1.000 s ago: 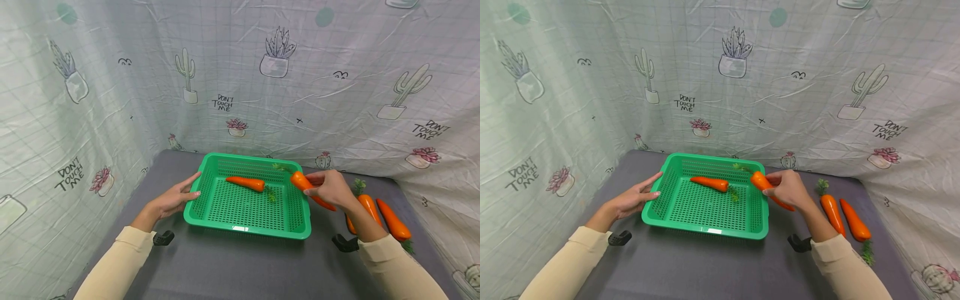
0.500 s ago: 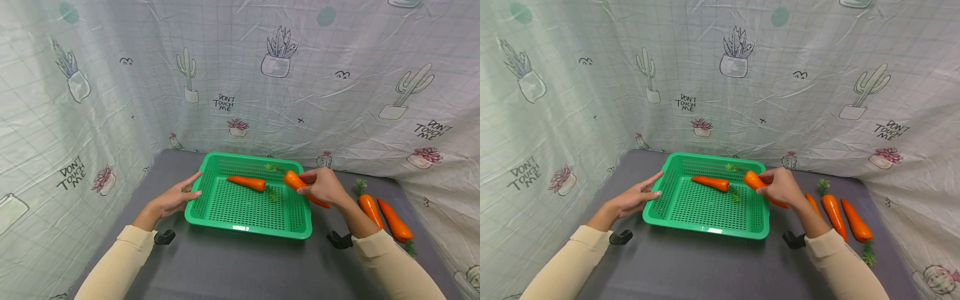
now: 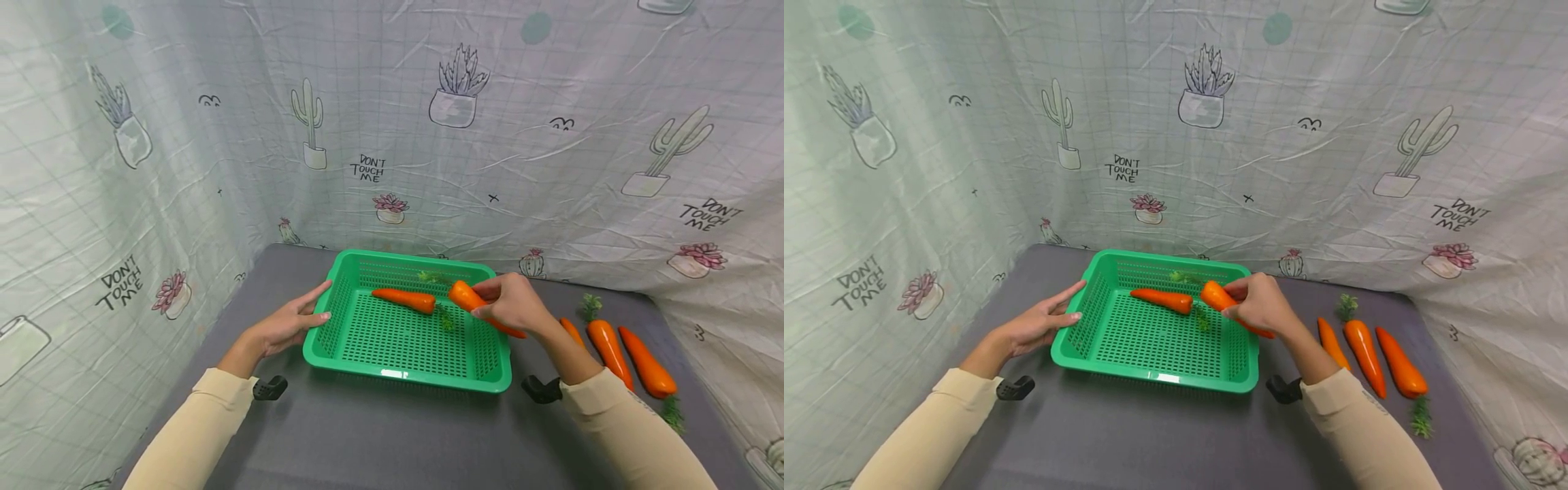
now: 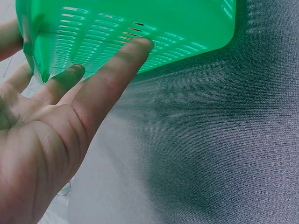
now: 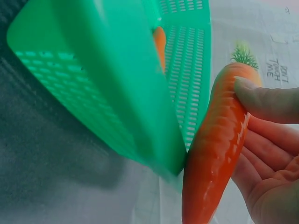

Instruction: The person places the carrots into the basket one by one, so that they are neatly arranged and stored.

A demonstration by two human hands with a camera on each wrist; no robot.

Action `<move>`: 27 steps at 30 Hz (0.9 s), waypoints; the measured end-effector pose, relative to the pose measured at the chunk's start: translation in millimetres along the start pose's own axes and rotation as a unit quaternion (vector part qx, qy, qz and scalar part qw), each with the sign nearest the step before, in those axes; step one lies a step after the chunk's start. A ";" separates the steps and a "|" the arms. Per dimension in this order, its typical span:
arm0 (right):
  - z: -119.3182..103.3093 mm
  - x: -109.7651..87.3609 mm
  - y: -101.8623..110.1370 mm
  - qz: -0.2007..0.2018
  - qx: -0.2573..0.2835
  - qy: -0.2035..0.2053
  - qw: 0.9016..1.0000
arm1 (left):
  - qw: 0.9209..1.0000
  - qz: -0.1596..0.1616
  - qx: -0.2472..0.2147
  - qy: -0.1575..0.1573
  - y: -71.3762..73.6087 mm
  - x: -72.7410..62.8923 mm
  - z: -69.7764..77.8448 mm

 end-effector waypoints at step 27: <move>-38.5 31.4 -24.2 -0.041 0.014 0.032 0.999 | 1.000 -0.007 0.001 -0.006 0.7 -1.1 0.8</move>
Point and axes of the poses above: each hand's wrist, its own x-axis towards the middle knuckle, its own y-axis out of the back of the hand, z = x × y, the point moved 3 cm from there along x, towards the middle knuckle, and after that the axes turned 12 degrees about -x, right-handed, at the moved point
